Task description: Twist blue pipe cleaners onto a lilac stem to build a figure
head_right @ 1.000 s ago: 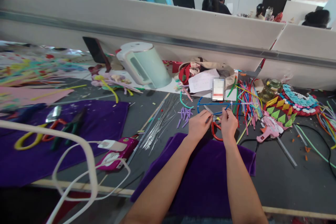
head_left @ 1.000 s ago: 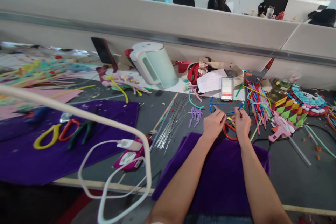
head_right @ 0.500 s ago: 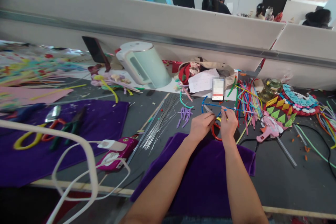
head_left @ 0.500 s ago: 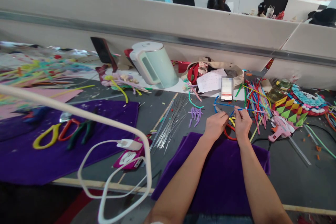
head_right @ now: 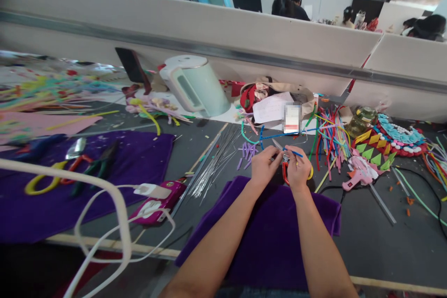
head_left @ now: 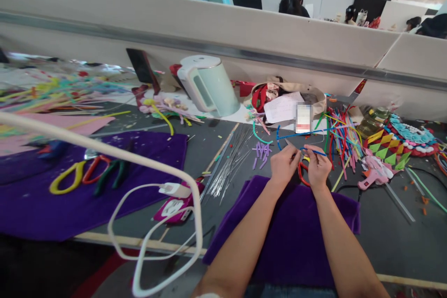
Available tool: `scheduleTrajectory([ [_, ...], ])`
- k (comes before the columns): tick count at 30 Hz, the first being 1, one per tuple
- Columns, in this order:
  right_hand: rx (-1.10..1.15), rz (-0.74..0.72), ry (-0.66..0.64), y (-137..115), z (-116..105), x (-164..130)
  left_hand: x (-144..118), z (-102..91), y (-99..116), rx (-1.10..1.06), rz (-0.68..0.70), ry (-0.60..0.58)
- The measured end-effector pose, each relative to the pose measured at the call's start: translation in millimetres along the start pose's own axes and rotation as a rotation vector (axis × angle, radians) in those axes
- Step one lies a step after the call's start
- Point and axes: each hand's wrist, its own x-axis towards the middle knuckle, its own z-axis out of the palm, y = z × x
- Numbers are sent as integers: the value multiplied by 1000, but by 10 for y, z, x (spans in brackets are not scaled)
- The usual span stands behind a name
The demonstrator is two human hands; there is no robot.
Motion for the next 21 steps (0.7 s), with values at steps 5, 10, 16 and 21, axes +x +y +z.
scheduleTrajectory([
  [5,110,83,9,-110,43,-9,26,45,-59,-227,-177,136],
  [10,232,225,73,-144,93,14,49,77,-61,-530,-328,225],
  [16,545,440,132,-49,64,91,51,50,11,-768,-284,203],
  [21,712,534,136,12,2,141,41,31,64,-846,-189,103],
])
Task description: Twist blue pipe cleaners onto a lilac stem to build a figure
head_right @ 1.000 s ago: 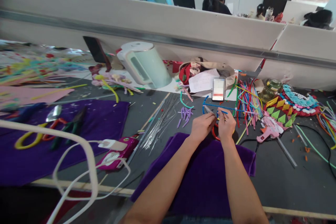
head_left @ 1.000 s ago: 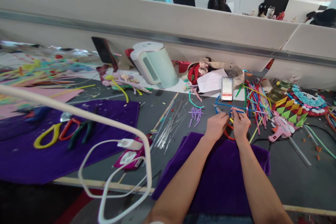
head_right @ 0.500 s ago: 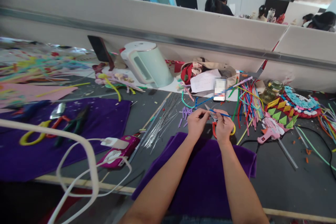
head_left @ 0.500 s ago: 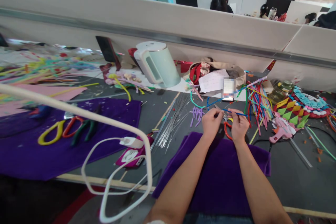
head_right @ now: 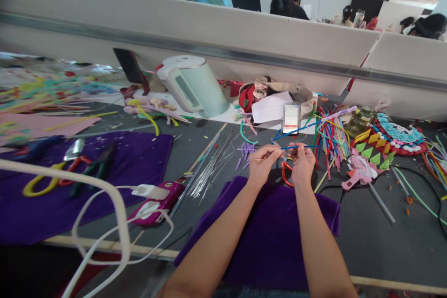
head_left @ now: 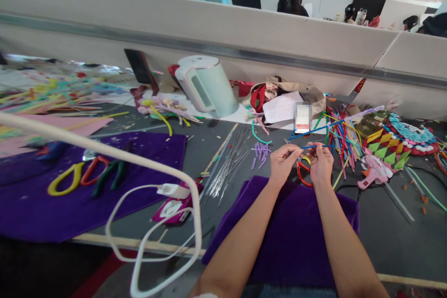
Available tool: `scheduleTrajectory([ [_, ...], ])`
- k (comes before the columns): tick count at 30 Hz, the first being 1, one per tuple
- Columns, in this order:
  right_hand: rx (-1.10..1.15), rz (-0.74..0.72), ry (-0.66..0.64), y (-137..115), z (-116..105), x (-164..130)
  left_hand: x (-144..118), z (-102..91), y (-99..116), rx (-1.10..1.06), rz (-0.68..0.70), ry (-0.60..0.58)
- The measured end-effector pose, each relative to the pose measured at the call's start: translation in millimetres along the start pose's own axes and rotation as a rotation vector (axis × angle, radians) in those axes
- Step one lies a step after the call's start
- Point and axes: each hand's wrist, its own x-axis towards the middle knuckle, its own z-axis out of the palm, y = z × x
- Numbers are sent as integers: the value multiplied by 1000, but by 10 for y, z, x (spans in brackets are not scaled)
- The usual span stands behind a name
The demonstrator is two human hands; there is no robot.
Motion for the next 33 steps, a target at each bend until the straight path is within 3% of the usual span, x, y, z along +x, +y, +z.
scheduleTrajectory([
  [4,20,24,20,-20,-39,34,7,7,0,-5,-3,-92],
  [11,-76,9,-44,-58,-36,37,34,-1,-99,-60,-241,-131],
  [16,-136,-25,-94,-87,18,-7,37,5,-107,-102,-303,-193],
  [27,-85,60,-44,-25,-44,30,37,-26,-60,-337,-444,-221],
  [33,-82,69,-8,-38,-76,68,35,5,-36,-242,-410,-197],
])
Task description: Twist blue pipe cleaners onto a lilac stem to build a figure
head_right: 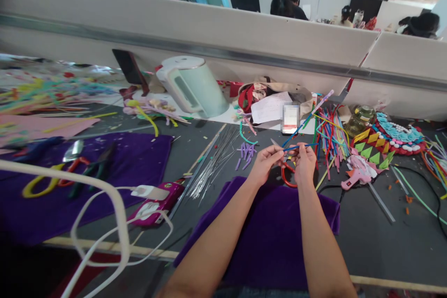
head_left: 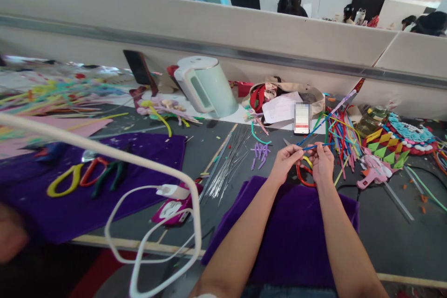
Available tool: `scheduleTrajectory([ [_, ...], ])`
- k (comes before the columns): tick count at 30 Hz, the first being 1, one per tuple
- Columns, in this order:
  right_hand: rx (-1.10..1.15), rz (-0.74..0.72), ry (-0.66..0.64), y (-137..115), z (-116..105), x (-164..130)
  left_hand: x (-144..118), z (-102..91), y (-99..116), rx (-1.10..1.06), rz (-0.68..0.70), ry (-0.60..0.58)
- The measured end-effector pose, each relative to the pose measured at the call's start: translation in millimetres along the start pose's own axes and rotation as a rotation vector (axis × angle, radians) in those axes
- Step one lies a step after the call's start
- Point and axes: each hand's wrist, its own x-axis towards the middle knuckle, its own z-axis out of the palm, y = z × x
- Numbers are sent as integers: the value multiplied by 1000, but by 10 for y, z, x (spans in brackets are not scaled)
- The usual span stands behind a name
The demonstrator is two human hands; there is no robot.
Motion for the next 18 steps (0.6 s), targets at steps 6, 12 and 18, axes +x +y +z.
scheduleTrajectory([
  [6,-98,-51,12,12,10,-13,15,-49,-45,229,152,108],
  [12,-322,-151,61,63,-37,12,0,-57,-51,585,352,131],
  [18,-529,-154,28,123,-114,66,-27,-28,-24,813,447,94],
])
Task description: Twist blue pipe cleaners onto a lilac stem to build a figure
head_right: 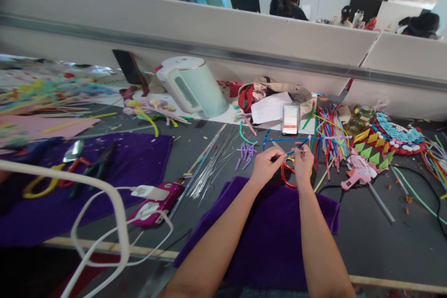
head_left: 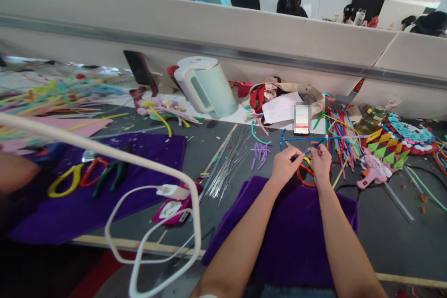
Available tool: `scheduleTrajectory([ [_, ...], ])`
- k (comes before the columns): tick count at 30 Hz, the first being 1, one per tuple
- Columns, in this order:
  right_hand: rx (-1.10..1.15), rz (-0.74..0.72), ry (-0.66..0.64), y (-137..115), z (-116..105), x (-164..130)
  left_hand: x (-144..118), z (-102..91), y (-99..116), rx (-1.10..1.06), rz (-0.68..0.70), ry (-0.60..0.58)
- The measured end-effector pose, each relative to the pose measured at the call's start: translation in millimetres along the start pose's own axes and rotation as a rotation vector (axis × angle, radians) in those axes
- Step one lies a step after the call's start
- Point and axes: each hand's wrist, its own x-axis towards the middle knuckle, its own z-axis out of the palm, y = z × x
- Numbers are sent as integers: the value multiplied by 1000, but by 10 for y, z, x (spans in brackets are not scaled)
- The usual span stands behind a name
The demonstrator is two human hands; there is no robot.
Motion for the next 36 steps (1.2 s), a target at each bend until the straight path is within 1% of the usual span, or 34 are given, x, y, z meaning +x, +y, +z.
scheduleTrajectory([
  [3,-24,1,-30,35,-4,6,0,-12,7,32,2,5],
  [8,-40,-27,-31,16,3,-3,2,-22,-5,88,-4,14],
  [11,15,-45,-29,-21,15,-16,0,-25,-10,142,13,12],
  [16,186,-81,28,-88,52,-63,-12,-38,-3,294,95,-31],
  [19,221,-107,49,-132,76,-100,-23,-42,-7,390,141,-60],
  [22,216,-115,92,-156,96,-129,-35,-35,-20,475,175,-60],
  [27,176,-82,156,-127,105,-121,-54,-9,-41,566,219,-35],
  [32,183,8,127,-55,89,-70,-58,9,-50,607,201,-24],
  [34,135,31,121,-26,82,-58,-58,11,-54,628,190,-28],
  [36,41,40,118,-6,73,-55,-58,11,-59,648,179,-35],
])
